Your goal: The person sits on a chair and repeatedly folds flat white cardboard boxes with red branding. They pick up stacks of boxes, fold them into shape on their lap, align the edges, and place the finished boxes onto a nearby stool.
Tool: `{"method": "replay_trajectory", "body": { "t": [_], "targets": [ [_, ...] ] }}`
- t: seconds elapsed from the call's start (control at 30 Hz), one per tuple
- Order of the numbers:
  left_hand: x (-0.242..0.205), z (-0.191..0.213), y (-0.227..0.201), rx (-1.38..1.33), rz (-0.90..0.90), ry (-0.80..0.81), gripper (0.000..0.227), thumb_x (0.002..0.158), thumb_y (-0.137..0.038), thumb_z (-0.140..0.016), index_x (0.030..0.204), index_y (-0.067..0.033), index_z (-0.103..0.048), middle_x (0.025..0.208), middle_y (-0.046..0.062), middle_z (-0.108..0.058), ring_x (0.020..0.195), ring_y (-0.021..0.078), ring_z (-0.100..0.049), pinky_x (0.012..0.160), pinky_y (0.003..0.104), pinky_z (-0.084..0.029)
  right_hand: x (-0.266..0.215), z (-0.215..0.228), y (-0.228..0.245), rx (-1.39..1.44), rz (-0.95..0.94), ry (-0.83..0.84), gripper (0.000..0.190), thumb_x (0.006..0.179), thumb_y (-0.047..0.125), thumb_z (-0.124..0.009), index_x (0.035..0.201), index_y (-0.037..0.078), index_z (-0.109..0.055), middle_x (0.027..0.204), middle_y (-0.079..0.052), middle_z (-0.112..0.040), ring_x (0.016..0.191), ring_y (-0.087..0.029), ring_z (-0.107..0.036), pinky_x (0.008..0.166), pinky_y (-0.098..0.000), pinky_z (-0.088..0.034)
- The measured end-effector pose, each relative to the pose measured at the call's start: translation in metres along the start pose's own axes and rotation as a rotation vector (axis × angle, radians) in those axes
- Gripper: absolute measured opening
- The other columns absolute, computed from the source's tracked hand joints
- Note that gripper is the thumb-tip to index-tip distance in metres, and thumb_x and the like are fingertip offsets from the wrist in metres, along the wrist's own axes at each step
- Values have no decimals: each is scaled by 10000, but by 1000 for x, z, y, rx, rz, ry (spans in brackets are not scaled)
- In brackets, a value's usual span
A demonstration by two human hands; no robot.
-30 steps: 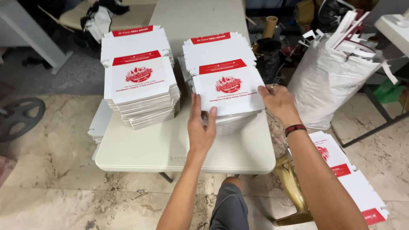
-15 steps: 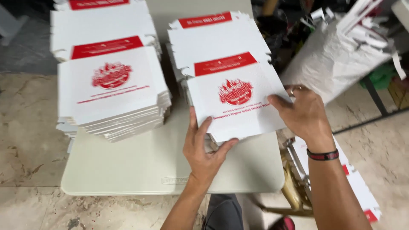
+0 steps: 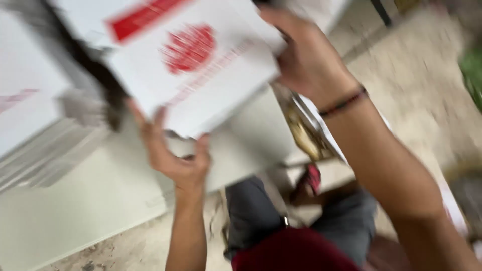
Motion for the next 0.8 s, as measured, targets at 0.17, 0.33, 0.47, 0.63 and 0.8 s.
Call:
{"method": "replay_trajectory", "body": {
  "t": [0.17, 0.33, 0.47, 0.63, 0.8],
  "targets": [
    [6, 5, -10, -13, -58, -30, 624, 1076, -468, -514, 1511, -24, -454, 1677, 267, -265, 1636, 433, -251, 1380, 604, -304, -5, -24, -6, -277, -132, -41, 528, 719, 240, -723, 1212, 55, -682, 1104, -104, -798, 953, -267, -786, 655, -513, -663],
    [-2, -1, 81, -553, 731, -224, 821, 963, -640, -412, 1623, -194, -214, 1724, 163, -167, 1599, 282, -216, 1247, 455, -224, -19, -29, 15, -528, -127, -36, 543, 802, 297, -746, 1260, 37, -612, 1189, -82, -772, 1042, -244, -770, 657, -426, -713],
    [-1, -16, 78, -591, 767, -64, 1016, 800, -844, -309, 1571, -184, -368, 1549, 60, -547, 1381, 235, -575, 657, 359, -540, 0, 33, 47, -1277, 663, -517, 718, 1062, 697, -566, 578, 169, -509, 564, -60, -525, 587, -299, -525, 613, -480, -401],
    [0, -34, 53, -629, 808, -35, 835, 896, -757, -263, 1518, -226, -431, 753, 24, -406, 582, 199, -397, 441, 385, -352, 26, 9, -63, -133, 322, 0, 779, 1055, 601, -345, 1603, 48, -312, 1642, -286, -296, 1525, -455, -257, 1271, -555, -222],
    [2, -29, 20, -542, 721, -33, 799, 983, -716, -204, 1597, -212, -286, 1244, 81, -246, 1091, 260, -232, 864, 450, -180, 29, 19, -81, -58, 364, 47, 849, 1056, 643, -302, 1648, 86, -59, 1696, -296, -106, 1567, -454, -83, 1288, -595, -104]
  ]
}}
Point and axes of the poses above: each hand's wrist, its own x-axis towards the middle knuckle, its own z-axis out of the back of the hand, y = z × x, the point moved 8 cm from there along x, towards the middle knuckle
